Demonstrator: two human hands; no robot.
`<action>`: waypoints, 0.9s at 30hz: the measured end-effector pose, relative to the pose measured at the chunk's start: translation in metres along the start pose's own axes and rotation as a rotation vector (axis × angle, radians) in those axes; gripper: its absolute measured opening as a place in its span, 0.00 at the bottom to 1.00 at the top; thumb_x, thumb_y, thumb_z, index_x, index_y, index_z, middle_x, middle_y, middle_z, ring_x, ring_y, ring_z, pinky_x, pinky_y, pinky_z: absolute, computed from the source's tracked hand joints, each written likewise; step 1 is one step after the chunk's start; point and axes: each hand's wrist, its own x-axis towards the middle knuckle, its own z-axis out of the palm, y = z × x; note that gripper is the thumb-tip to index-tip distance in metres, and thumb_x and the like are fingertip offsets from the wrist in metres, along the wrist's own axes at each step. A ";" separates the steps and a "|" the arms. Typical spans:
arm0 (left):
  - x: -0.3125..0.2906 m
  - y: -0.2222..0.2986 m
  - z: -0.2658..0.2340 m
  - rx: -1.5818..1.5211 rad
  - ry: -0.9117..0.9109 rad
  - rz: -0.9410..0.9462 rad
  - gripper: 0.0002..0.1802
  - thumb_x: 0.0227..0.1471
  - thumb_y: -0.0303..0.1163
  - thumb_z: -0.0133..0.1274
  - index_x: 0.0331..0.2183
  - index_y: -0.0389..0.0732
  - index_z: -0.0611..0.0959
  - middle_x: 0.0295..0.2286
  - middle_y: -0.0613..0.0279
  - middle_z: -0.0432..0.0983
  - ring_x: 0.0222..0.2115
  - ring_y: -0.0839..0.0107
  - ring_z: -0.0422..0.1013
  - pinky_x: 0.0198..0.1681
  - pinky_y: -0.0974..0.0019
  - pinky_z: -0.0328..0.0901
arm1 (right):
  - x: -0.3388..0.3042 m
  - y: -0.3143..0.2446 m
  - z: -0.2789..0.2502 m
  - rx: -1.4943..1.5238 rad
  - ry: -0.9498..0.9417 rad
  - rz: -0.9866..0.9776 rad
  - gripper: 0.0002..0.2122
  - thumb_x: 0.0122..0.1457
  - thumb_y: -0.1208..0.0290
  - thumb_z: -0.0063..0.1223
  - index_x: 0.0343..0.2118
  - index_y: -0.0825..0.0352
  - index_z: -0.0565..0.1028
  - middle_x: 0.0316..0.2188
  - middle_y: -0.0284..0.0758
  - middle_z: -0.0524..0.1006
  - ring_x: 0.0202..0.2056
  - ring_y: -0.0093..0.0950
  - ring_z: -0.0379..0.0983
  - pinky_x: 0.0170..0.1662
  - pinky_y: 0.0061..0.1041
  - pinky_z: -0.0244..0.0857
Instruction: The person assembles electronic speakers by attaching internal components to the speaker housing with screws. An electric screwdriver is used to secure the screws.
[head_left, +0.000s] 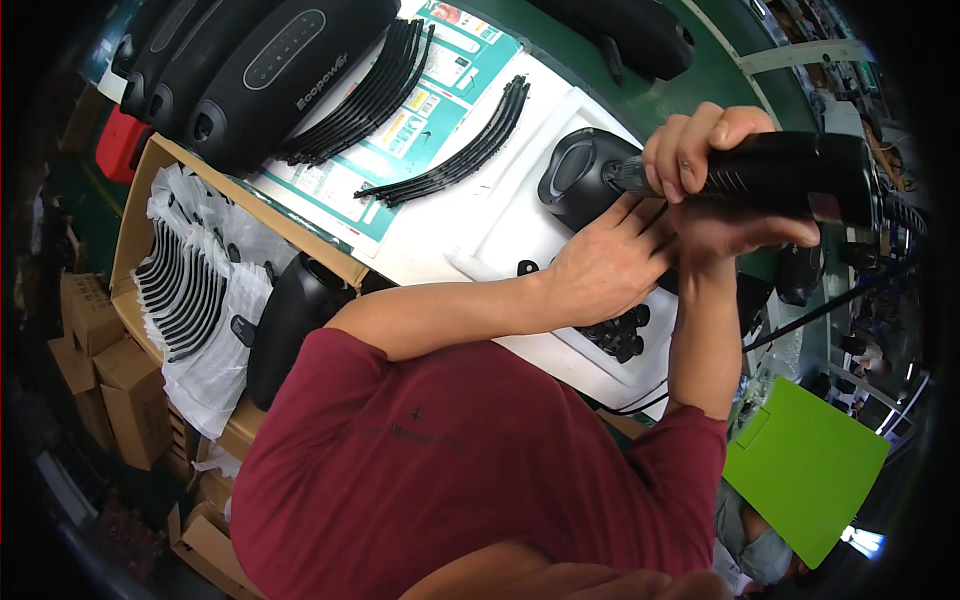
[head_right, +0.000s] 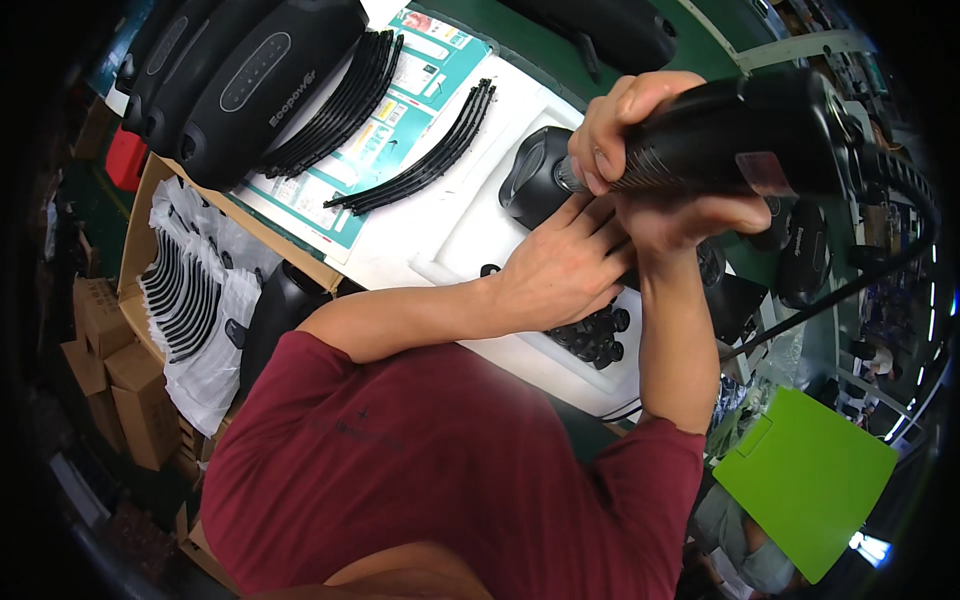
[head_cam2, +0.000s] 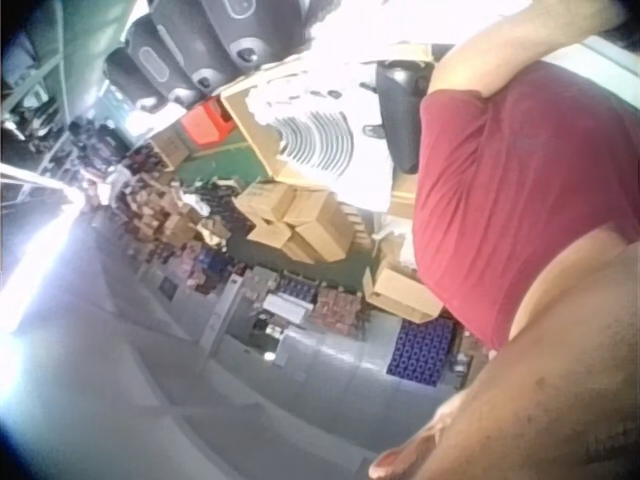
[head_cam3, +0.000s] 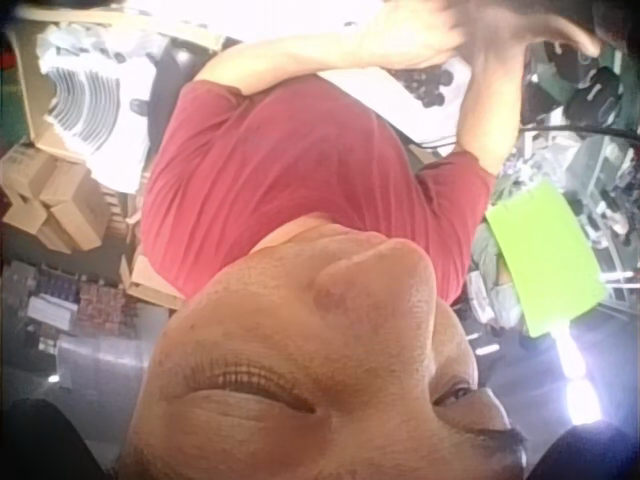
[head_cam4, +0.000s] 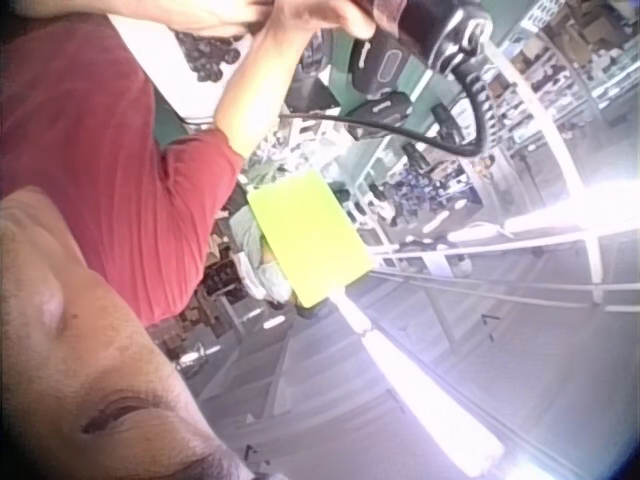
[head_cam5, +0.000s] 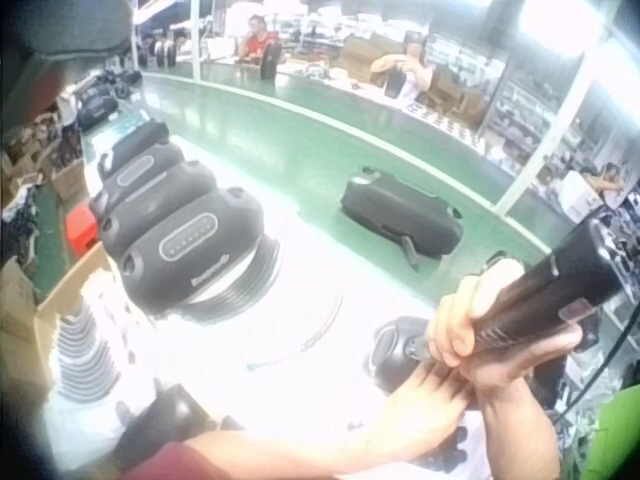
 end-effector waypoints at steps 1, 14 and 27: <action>0.001 0.001 0.000 0.009 0.023 -0.003 0.25 0.46 0.39 0.66 0.45 0.36 0.84 0.48 0.50 0.77 0.58 0.46 0.66 0.68 0.44 0.57 | 0.002 0.002 -0.002 0.043 -0.040 0.024 0.53 0.37 0.15 0.56 0.46 0.70 0.72 0.23 0.35 0.71 0.22 0.26 0.68 0.26 0.27 0.66; -0.003 0.009 -0.007 0.023 -0.049 0.026 0.35 0.45 0.43 0.70 0.53 0.38 0.80 0.60 0.42 0.66 0.66 0.41 0.57 0.72 0.41 0.50 | 0.000 -0.009 -0.001 -0.109 0.037 0.220 0.50 0.48 0.16 0.51 0.56 0.64 0.74 0.21 0.27 0.68 0.21 0.21 0.64 0.27 0.25 0.62; 0.000 0.003 -0.009 -0.012 -0.072 0.032 0.34 0.44 0.39 0.70 0.53 0.38 0.80 0.54 0.46 0.72 0.62 0.41 0.62 0.71 0.40 0.53 | -0.001 -0.004 0.010 -0.129 0.051 0.223 0.48 0.44 0.16 0.53 0.51 0.61 0.75 0.24 0.27 0.69 0.24 0.21 0.65 0.30 0.24 0.61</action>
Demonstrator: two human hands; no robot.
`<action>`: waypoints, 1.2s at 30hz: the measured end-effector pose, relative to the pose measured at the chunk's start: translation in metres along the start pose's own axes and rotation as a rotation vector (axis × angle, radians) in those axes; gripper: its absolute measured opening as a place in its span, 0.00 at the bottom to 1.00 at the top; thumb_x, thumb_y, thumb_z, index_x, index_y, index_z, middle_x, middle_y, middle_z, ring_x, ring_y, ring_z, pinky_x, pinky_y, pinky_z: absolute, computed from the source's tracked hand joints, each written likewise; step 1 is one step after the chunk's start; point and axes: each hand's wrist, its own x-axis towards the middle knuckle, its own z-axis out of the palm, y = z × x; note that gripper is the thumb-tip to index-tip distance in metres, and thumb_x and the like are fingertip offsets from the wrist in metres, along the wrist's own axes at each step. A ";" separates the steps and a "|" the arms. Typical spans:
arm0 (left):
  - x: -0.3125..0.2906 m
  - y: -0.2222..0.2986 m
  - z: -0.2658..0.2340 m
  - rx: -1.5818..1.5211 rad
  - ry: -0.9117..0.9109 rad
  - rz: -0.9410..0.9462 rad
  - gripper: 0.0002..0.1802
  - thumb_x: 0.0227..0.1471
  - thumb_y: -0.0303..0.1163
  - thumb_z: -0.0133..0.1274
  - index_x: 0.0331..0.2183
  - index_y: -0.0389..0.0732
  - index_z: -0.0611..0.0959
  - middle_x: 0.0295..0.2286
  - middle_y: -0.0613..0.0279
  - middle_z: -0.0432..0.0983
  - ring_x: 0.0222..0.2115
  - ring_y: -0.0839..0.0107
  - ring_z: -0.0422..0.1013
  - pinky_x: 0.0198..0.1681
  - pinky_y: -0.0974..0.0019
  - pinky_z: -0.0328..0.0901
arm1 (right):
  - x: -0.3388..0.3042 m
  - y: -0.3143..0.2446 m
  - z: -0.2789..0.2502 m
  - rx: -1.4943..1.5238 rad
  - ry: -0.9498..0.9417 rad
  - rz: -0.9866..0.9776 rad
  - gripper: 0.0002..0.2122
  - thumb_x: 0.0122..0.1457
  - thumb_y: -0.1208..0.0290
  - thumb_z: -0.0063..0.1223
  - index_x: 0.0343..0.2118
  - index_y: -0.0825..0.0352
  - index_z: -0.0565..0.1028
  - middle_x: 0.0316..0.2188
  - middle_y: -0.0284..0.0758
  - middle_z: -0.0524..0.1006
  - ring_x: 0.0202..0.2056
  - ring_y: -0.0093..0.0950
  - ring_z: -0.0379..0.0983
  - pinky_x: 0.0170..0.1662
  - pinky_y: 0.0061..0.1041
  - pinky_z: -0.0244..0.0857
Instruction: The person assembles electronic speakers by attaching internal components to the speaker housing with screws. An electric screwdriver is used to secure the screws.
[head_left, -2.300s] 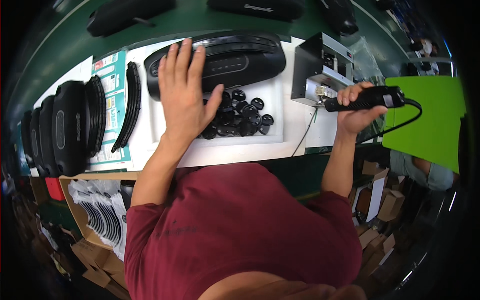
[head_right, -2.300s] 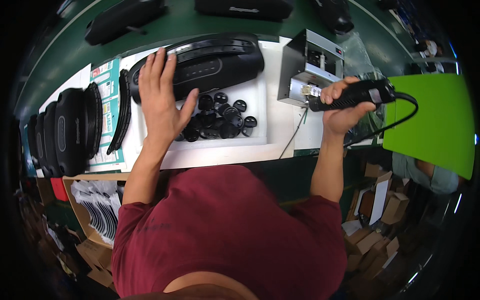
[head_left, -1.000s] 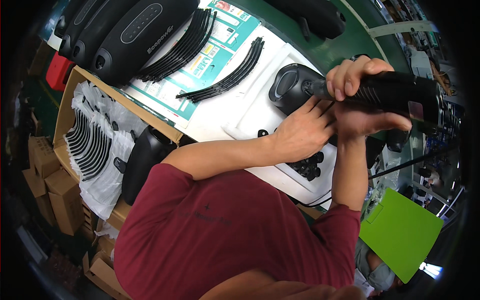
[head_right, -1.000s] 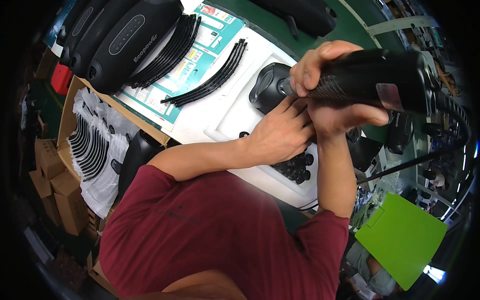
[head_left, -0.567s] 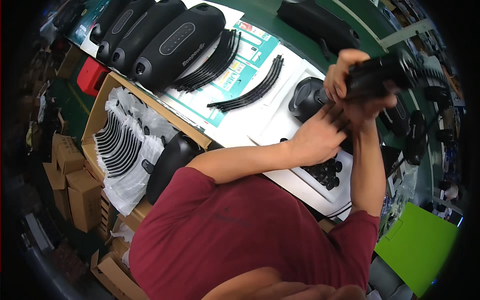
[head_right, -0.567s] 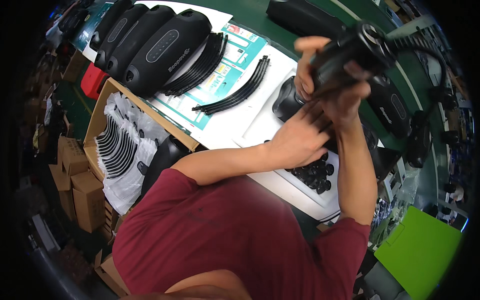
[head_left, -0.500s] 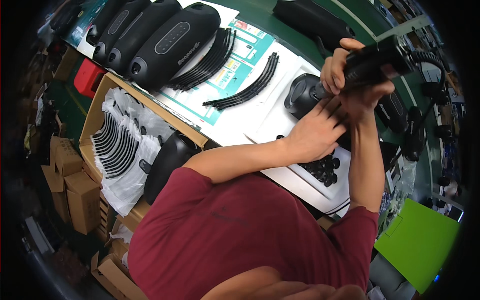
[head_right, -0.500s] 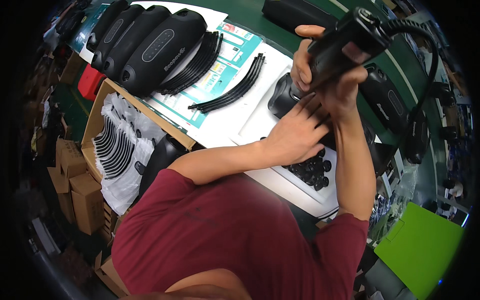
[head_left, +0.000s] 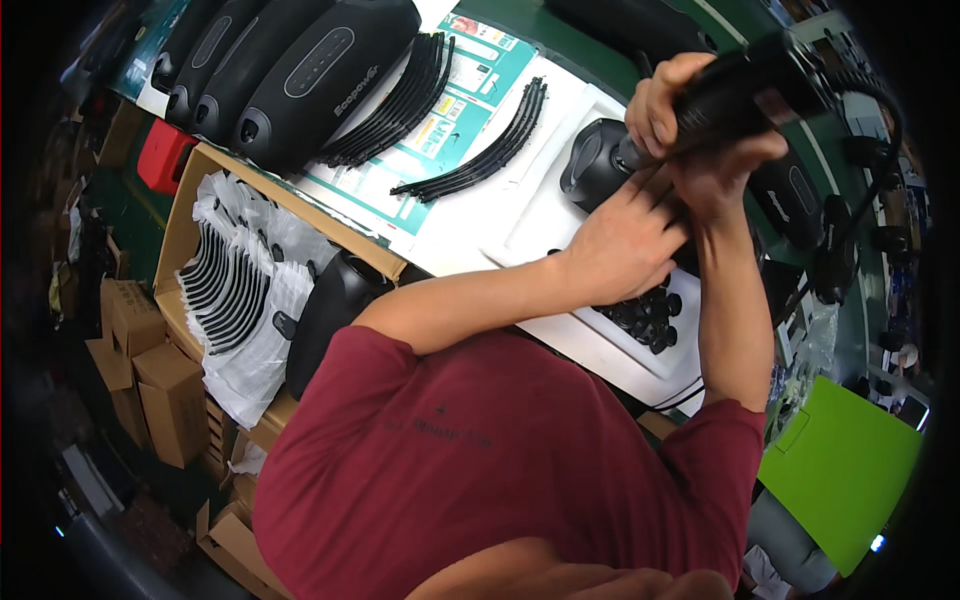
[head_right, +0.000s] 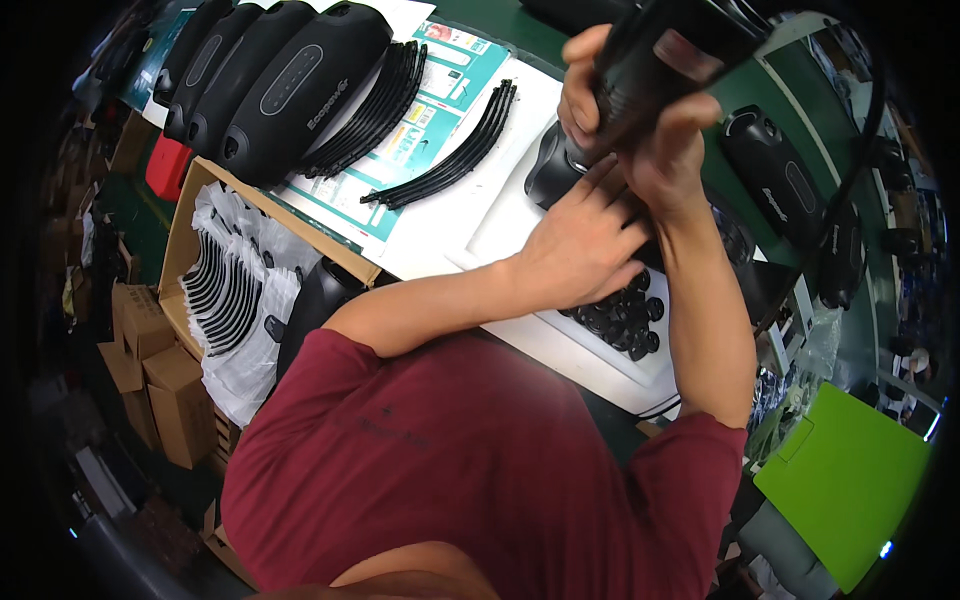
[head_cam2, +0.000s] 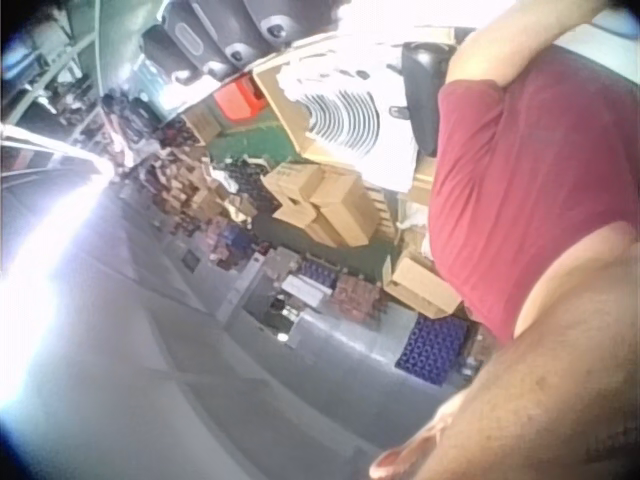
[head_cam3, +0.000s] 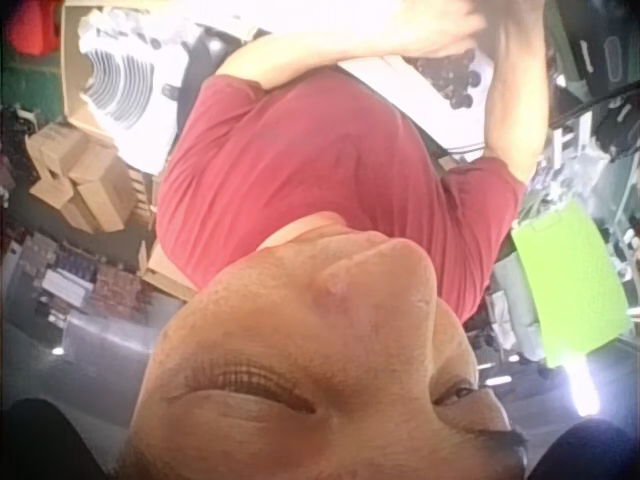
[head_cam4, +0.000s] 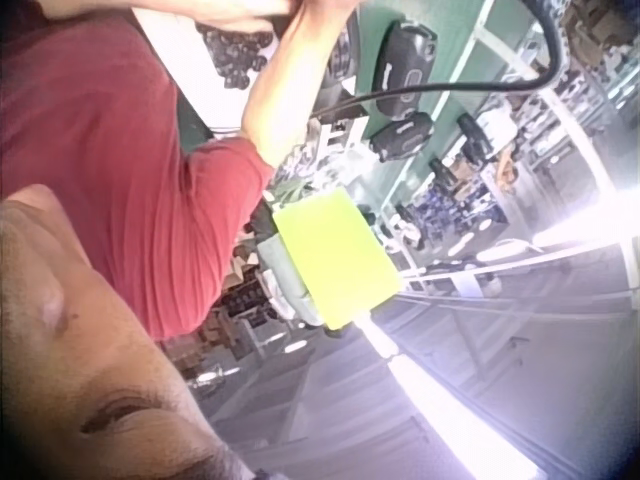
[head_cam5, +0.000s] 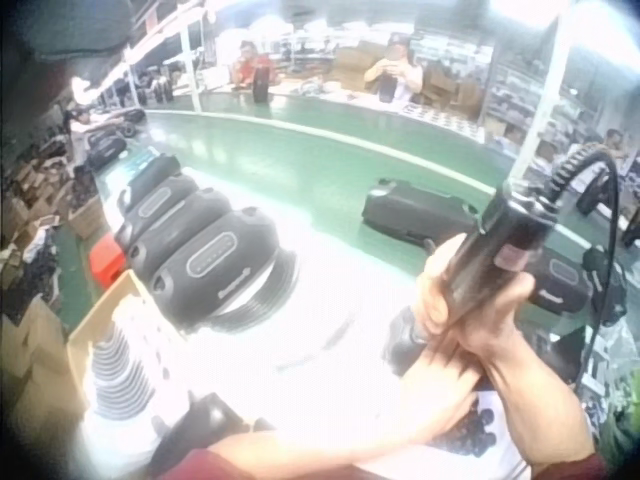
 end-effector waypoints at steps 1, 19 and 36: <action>0.001 0.001 0.000 -0.003 0.020 0.003 0.34 0.45 0.39 0.70 0.53 0.37 0.80 0.54 0.46 0.72 0.61 0.41 0.62 0.71 0.40 0.53 | -0.004 -0.006 0.005 -0.100 0.127 0.006 0.49 0.42 0.16 0.54 0.51 0.61 0.74 0.25 0.27 0.68 0.26 0.21 0.64 0.31 0.24 0.61; 0.138 -0.104 -0.118 -0.565 0.191 -0.617 0.16 0.55 0.35 0.67 0.41 0.33 0.89 0.37 0.54 0.86 0.36 0.66 0.81 0.43 0.64 0.74 | -0.498 -0.049 -0.064 -0.649 1.964 0.299 0.26 0.73 0.57 0.55 0.64 0.72 0.67 0.43 0.37 0.77 0.36 0.25 0.73 0.35 0.27 0.71; 0.229 -0.500 -0.084 0.295 0.364 -0.843 0.32 0.48 0.45 0.71 0.47 0.31 0.86 0.45 0.44 0.86 0.48 0.54 0.82 0.55 0.55 0.71 | -0.401 -0.180 -0.210 -1.468 1.477 -0.004 0.17 0.73 0.69 0.52 0.60 0.70 0.76 0.59 0.41 0.78 0.58 0.33 0.75 0.61 0.30 0.65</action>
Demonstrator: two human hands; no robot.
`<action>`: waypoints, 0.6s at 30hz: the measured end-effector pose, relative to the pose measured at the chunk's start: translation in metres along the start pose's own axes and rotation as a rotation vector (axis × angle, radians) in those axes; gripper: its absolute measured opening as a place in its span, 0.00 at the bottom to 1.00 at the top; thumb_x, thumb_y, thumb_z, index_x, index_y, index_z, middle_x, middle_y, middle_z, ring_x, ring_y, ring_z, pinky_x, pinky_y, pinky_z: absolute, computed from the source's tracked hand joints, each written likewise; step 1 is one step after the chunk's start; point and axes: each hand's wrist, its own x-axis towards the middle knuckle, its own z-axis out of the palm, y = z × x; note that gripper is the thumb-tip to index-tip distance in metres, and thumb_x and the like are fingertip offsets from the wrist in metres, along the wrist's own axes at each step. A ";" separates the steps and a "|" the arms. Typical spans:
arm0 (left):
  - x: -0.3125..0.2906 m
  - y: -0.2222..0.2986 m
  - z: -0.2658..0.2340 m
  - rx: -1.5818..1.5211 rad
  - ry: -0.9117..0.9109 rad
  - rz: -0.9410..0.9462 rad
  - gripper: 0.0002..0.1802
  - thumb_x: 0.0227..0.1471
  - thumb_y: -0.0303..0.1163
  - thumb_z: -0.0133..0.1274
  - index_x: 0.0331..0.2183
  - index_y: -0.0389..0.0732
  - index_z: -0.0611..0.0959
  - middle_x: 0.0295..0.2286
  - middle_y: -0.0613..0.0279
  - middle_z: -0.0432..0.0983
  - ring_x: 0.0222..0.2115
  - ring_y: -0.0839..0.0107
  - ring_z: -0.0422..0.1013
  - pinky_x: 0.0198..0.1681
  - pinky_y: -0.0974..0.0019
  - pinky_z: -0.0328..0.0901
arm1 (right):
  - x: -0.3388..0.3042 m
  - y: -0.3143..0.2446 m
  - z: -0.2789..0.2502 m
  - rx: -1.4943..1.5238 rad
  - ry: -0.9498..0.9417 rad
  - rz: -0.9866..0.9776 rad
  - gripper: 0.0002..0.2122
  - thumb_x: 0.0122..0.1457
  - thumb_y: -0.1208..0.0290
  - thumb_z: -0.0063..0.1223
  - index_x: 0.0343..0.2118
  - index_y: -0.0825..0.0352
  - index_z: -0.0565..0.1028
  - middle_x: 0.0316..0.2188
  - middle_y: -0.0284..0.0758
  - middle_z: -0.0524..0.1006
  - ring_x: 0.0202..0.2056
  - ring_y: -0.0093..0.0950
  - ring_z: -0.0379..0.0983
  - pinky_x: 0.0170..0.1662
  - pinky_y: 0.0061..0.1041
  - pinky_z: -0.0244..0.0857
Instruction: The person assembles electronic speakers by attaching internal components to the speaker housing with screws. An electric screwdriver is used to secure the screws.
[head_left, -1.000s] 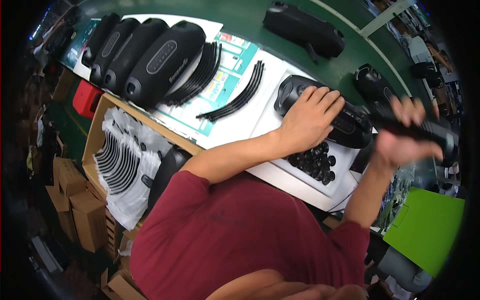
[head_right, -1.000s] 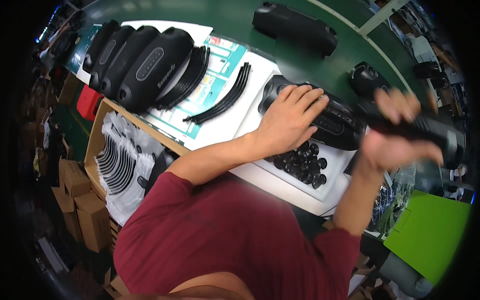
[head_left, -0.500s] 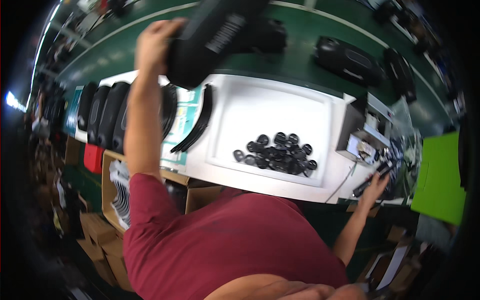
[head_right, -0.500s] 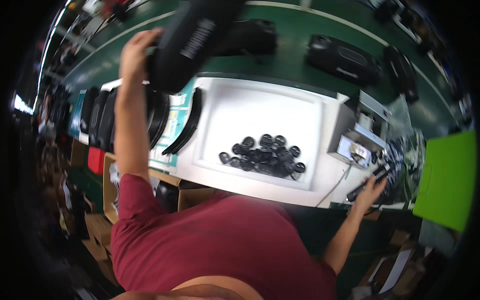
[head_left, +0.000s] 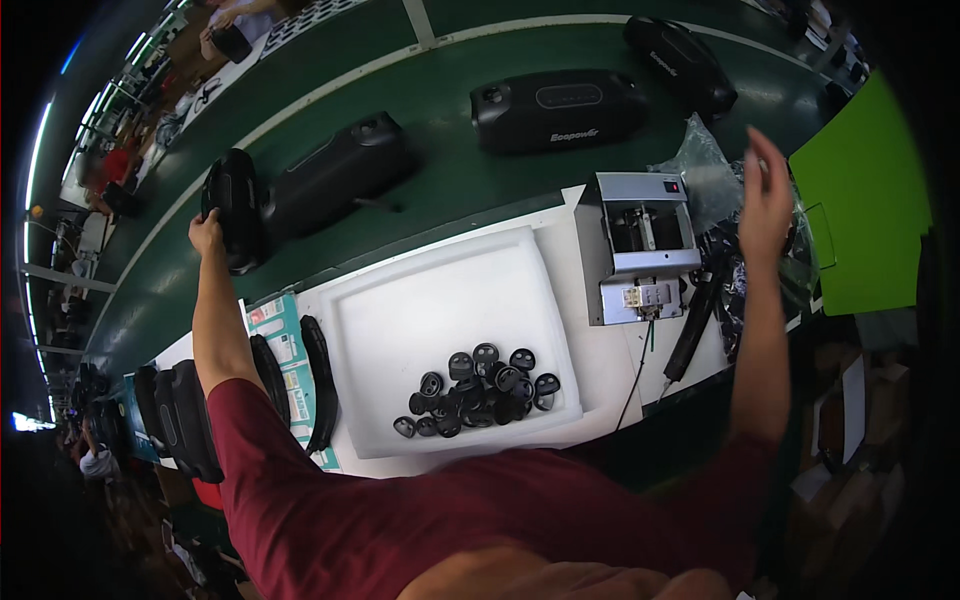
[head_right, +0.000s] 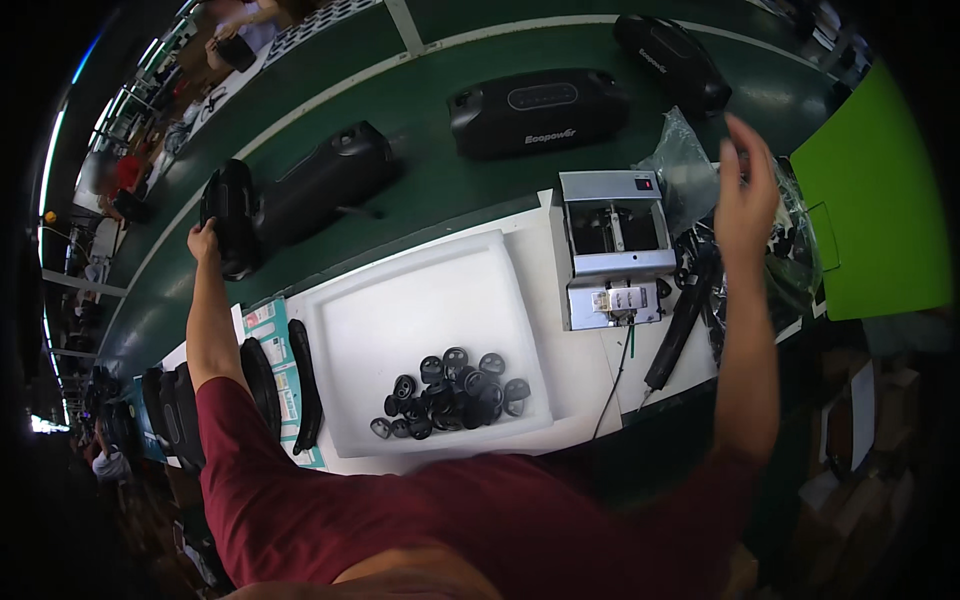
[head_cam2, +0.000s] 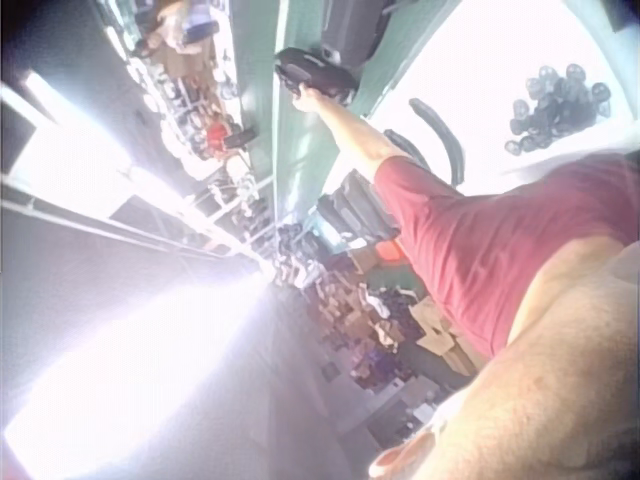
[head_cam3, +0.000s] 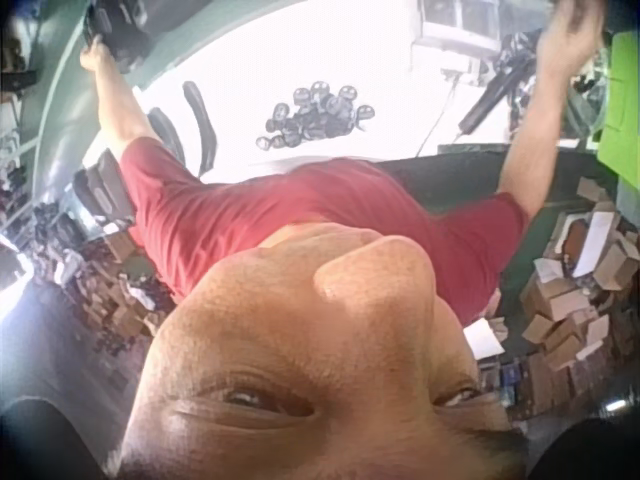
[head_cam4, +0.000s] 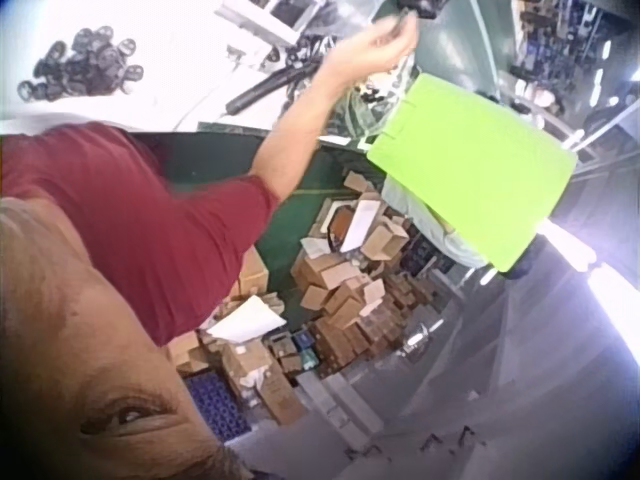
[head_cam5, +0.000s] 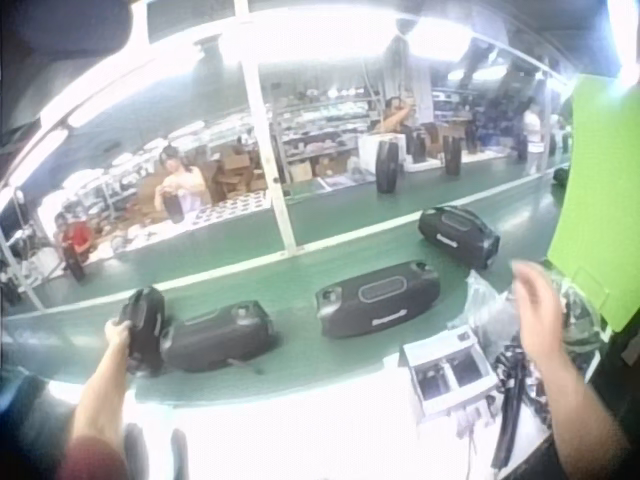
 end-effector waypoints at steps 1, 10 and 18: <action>0.020 -0.010 -0.033 -0.038 0.067 0.144 0.31 0.49 0.44 0.70 0.49 0.31 0.86 0.46 0.44 0.85 0.49 0.54 0.82 0.55 0.55 0.71 | 0.041 0.013 0.026 0.038 -0.127 0.044 0.20 0.73 0.64 0.53 0.61 0.71 0.76 0.58 0.41 0.78 0.57 0.32 0.76 0.61 0.29 0.65; -0.255 0.253 0.028 -0.315 -0.308 0.713 0.17 0.60 0.35 0.58 0.49 0.41 0.88 0.42 0.51 0.86 0.43 0.56 0.82 0.50 0.57 0.74 | 0.156 0.123 0.140 0.130 -0.981 0.889 0.40 0.63 0.38 0.60 0.67 0.65 0.68 0.64 0.40 0.73 0.63 0.39 0.70 0.57 0.49 0.74; -0.441 0.361 0.163 -0.932 -0.636 -0.210 0.39 0.62 0.56 0.58 0.57 0.30 0.79 0.54 0.37 0.78 0.60 0.44 0.72 0.62 0.52 0.65 | 0.179 0.029 0.149 -0.100 -0.920 0.646 0.32 0.62 0.44 0.61 0.64 0.61 0.73 0.64 0.42 0.72 0.60 0.41 0.72 0.54 0.49 0.74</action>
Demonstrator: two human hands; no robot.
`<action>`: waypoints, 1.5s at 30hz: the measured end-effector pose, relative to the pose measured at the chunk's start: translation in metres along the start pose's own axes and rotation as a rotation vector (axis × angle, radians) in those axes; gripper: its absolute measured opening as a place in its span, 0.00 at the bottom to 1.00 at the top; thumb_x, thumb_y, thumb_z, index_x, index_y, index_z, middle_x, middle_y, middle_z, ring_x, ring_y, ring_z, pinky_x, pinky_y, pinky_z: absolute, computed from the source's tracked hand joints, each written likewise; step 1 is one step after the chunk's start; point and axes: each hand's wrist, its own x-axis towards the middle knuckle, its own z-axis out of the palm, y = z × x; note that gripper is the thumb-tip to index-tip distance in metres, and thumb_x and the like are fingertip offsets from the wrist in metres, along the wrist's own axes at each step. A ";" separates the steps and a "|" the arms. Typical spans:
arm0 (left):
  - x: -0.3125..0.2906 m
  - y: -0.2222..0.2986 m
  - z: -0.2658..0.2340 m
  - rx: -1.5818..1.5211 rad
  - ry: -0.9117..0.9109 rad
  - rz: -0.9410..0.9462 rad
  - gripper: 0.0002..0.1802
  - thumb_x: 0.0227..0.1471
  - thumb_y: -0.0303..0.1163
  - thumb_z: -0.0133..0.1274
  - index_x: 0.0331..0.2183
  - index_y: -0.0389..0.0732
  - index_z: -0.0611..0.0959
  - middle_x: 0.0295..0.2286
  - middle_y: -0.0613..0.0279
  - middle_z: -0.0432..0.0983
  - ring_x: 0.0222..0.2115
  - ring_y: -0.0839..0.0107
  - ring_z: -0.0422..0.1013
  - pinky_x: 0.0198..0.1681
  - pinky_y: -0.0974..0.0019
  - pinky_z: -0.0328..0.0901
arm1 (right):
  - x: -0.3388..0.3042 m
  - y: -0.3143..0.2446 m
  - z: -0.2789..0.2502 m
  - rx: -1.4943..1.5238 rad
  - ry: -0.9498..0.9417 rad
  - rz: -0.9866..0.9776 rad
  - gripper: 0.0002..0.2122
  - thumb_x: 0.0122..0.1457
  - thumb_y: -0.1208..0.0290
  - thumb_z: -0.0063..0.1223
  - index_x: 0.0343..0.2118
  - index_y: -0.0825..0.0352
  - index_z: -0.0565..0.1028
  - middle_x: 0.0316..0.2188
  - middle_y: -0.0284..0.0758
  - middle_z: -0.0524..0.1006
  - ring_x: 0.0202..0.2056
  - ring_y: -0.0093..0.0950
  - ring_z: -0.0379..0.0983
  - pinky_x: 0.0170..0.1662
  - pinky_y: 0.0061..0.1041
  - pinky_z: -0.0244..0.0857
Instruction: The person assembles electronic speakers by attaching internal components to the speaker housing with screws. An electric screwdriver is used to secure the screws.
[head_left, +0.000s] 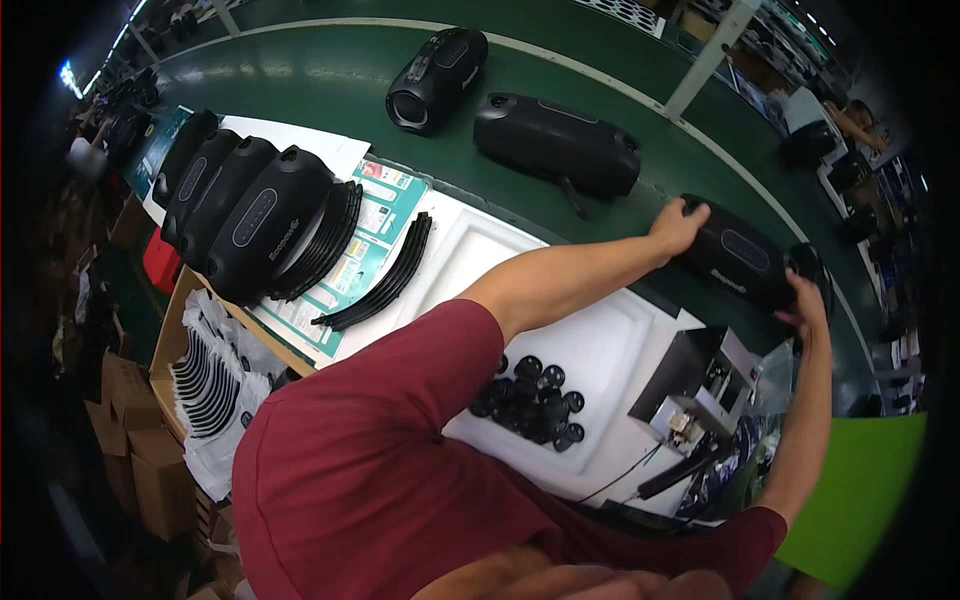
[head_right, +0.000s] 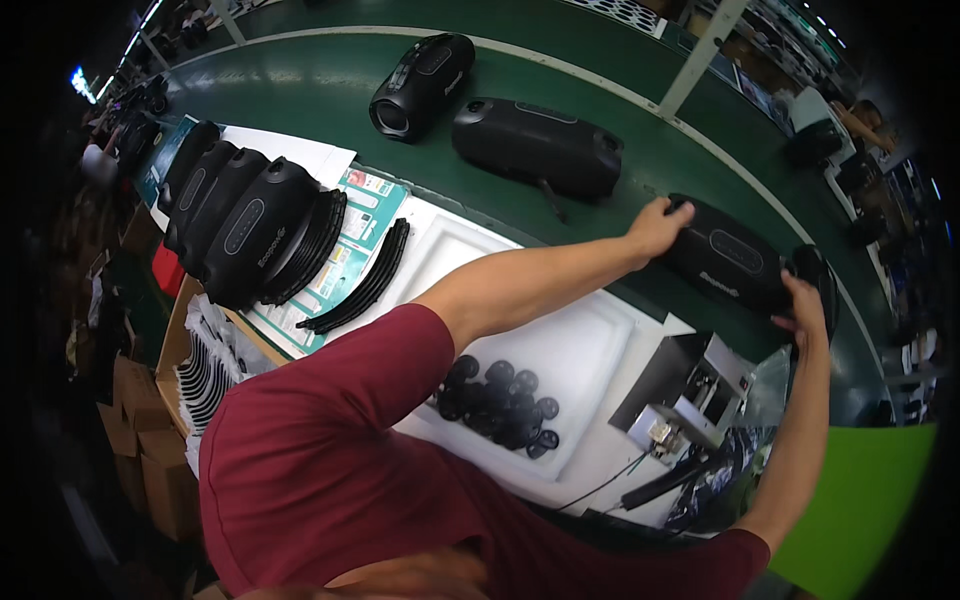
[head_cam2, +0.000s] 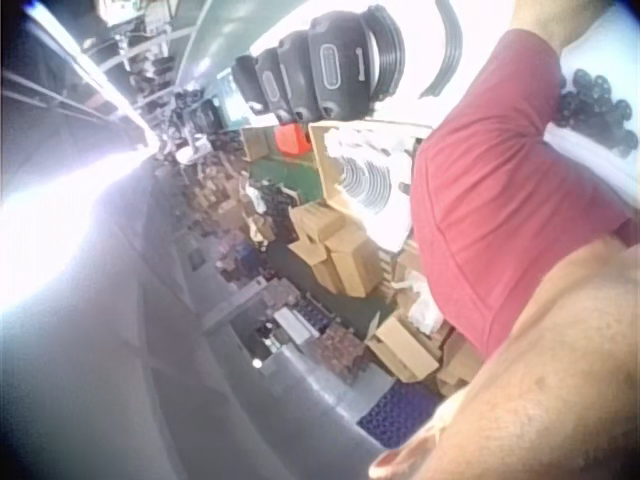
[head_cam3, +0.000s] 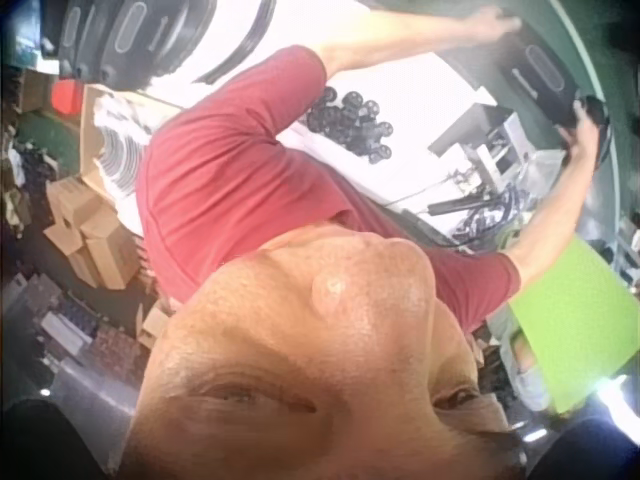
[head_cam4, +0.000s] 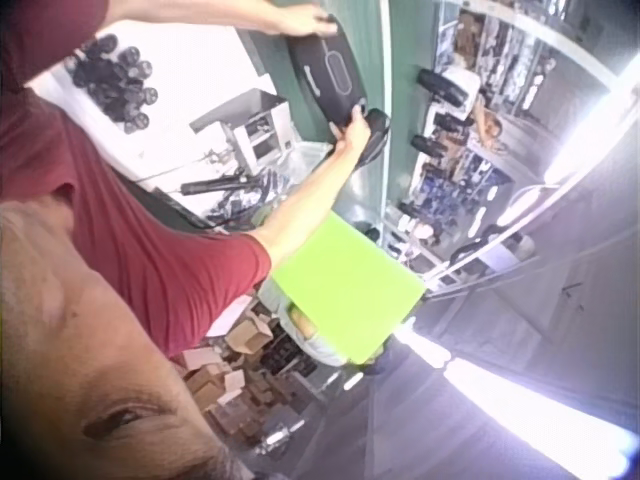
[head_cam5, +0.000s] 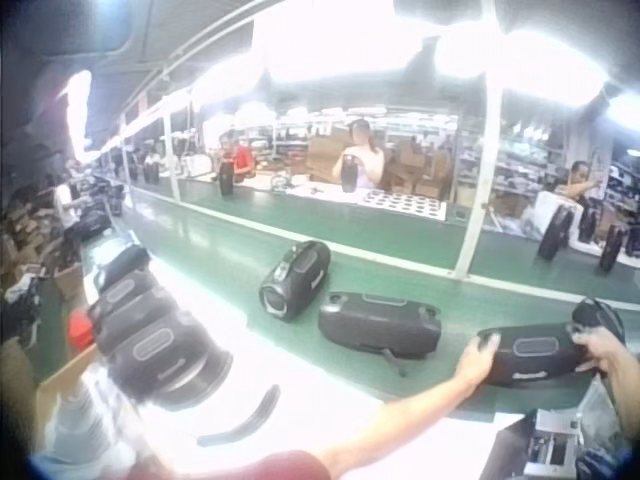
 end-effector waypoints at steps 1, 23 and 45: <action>-0.010 0.000 0.002 0.001 -0.025 -0.017 0.39 0.62 0.56 0.58 0.57 0.30 0.79 0.54 0.37 0.78 0.60 0.44 0.72 0.62 0.52 0.65 | -0.014 0.001 0.002 0.038 0.088 -0.013 0.34 0.60 0.43 0.63 0.63 0.60 0.74 0.64 0.41 0.72 0.62 0.39 0.69 0.53 0.50 0.73; -0.276 0.050 -0.338 0.089 -0.066 0.265 0.32 0.65 0.32 0.57 0.66 0.30 0.72 0.66 0.46 0.67 0.67 0.58 0.62 0.71 0.59 0.54 | -0.284 0.038 0.265 0.256 -0.154 -0.515 0.28 0.65 0.67 0.65 0.64 0.75 0.70 0.55 0.43 0.79 0.53 0.29 0.76 0.57 0.29 0.69; -0.321 0.069 -0.363 0.722 -0.254 0.144 0.21 0.57 0.18 0.59 0.53 0.37 0.85 0.33 0.58 0.78 0.35 0.67 0.74 0.41 0.67 0.68 | -0.315 0.044 0.353 -0.346 0.163 -0.904 0.09 0.60 0.69 0.65 0.42 0.64 0.85 0.36 0.35 0.82 0.39 0.39 0.79 0.43 0.38 0.68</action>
